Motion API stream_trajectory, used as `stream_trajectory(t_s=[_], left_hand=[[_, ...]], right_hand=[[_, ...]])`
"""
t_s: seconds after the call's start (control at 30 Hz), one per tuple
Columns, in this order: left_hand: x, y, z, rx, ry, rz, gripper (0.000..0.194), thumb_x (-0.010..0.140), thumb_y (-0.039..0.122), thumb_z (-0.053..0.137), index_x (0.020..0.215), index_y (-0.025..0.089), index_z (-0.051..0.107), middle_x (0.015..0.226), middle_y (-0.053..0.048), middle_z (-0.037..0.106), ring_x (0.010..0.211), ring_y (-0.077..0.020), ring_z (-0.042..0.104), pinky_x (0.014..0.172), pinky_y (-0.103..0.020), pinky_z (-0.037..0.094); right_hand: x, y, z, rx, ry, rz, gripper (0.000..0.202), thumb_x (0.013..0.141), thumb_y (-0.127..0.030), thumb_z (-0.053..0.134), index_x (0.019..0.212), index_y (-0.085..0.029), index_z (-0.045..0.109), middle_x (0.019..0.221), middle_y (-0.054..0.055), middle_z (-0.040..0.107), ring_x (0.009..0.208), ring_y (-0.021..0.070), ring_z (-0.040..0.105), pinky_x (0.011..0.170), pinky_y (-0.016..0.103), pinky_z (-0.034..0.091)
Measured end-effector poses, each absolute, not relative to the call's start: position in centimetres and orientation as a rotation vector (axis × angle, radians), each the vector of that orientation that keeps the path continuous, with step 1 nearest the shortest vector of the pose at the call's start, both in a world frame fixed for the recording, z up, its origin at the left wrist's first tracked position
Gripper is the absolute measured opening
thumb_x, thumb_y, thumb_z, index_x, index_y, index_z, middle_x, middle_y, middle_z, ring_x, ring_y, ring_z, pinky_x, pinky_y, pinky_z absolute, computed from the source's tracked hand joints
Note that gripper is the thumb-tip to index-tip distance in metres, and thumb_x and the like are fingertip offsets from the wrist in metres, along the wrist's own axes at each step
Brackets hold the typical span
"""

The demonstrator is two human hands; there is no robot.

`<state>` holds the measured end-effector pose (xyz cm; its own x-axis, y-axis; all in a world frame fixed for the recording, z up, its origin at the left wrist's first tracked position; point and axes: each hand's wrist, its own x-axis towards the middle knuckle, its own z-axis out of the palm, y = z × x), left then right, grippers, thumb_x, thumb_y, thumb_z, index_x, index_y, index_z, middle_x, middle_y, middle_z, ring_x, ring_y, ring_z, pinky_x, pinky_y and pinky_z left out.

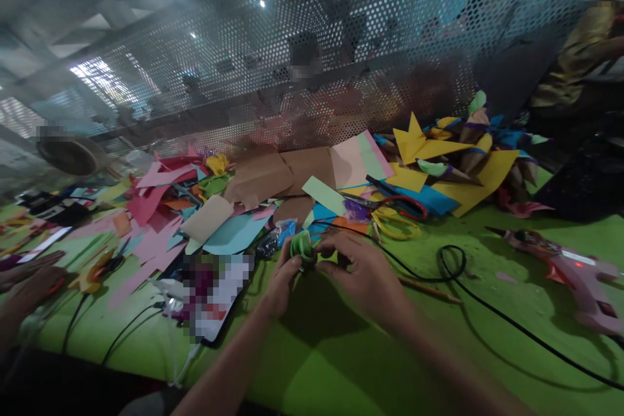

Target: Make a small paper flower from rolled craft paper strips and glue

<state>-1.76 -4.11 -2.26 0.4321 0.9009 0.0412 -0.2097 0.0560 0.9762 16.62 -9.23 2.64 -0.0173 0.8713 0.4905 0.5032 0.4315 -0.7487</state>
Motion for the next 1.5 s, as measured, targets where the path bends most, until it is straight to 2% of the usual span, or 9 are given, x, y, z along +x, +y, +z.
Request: stream_trajectory(t_s=[0.1, 0.17, 0.4, 0.7, 1.0, 1.2, 1.37, 1.5], left_hand=[[-1.8, -4.0, -2.8, 1.156, 0.778, 0.972, 0.036, 0.085, 0.045, 0.062, 0.115, 0.026, 0.06, 0.094, -0.001, 0.058, 0.083, -0.0162, 0.053, 0.078, -0.028, 0.045], [-1.8, -4.0, -2.9, 1.158, 0.796, 0.971, 0.036, 0.085, 0.045, 0.061, 0.115, 0.025, 0.059, 0.093, -0.001, 0.058, 0.081, -0.0161, 0.053, 0.076, -0.027, 0.045], [-1.6, -4.1, -1.9, 1.232, 0.771, 0.936, 0.033, 0.085, 0.048, 0.061, 0.109, 0.025, 0.059, 0.086, 0.0, 0.055, 0.076, -0.0149, 0.049, 0.068, -0.025, 0.042], [-1.4, -4.2, -1.1, 1.256, 0.674, 0.928, 0.034, 0.084, 0.044, 0.065, 0.112, 0.026, 0.059, 0.085, 0.002, 0.05, 0.071, -0.0122, 0.041, 0.066, -0.023, 0.038], [-1.2, -4.4, -0.7, 1.173, 0.661, 0.93, 0.034, 0.08, 0.04, 0.068, 0.108, 0.024, 0.058, 0.084, 0.002, 0.052, 0.072, -0.0125, 0.045, 0.066, -0.024, 0.038], [-1.2, -4.4, -1.2, 1.112, 0.711, 0.918, 0.033, 0.08, 0.041, 0.069, 0.106, 0.023, 0.058, 0.083, 0.003, 0.053, 0.07, -0.0114, 0.045, 0.065, -0.022, 0.036], [-1.2, -4.3, -1.1, 1.142, 0.702, 0.922, 0.029, 0.083, 0.041, 0.067, 0.104, 0.024, 0.057, 0.077, 0.004, 0.049, 0.066, -0.0109, 0.039, 0.063, -0.022, 0.035], [-1.1, -4.4, -0.7, 1.206, 0.696, 0.949, 0.028, 0.086, 0.039, 0.067, 0.108, 0.025, 0.06, 0.079, 0.004, 0.046, 0.068, -0.0107, 0.037, 0.064, -0.021, 0.035]], right_hand=[[16.9, -9.3, 2.8, -1.211, -1.686, 0.375, 0.003, 0.089, -0.021, 0.066, 0.09, -0.022, 0.068, 0.086, 0.003, 0.071, 0.078, 0.0177, 0.066, 0.068, 0.029, 0.053], [16.8, -9.4, 2.9, -1.201, -1.738, 0.326, 0.007, 0.09, -0.019, 0.063, 0.087, -0.022, 0.068, 0.084, 0.003, 0.071, 0.078, 0.0181, 0.067, 0.07, 0.03, 0.053], [16.0, -9.6, 2.9, -1.193, -1.845, 0.207, 0.011, 0.093, -0.018, 0.059, 0.091, -0.021, 0.069, 0.085, 0.004, 0.071, 0.076, 0.0178, 0.066, 0.068, 0.029, 0.052], [16.1, -9.6, 2.5, -1.246, -1.956, 0.021, 0.011, 0.094, -0.016, 0.055, 0.089, -0.02, 0.065, 0.082, 0.004, 0.068, 0.075, 0.0186, 0.063, 0.067, 0.03, 0.048], [16.1, -9.4, 2.2, -1.272, -2.025, -0.107, 0.013, 0.096, -0.015, 0.051, 0.088, -0.018, 0.06, 0.081, 0.005, 0.066, 0.073, 0.0195, 0.063, 0.066, 0.031, 0.045], [16.3, -9.4, 2.2, -1.244, -2.036, -0.102, 0.012, 0.096, -0.016, 0.051, 0.09, -0.018, 0.061, 0.084, 0.005, 0.067, 0.076, 0.0202, 0.063, 0.068, 0.031, 0.044], [16.1, -9.5, 2.3, -1.187, -1.988, -0.037, 0.007, 0.096, -0.017, 0.056, 0.094, -0.019, 0.063, 0.088, 0.003, 0.069, 0.079, 0.018, 0.063, 0.071, 0.029, 0.044], [15.7, -9.5, 2.5, -1.178, -2.01, -0.165, 0.013, 0.097, -0.017, 0.054, 0.092, -0.018, 0.065, 0.084, 0.004, 0.069, 0.075, 0.0186, 0.063, 0.07, 0.031, 0.043]])
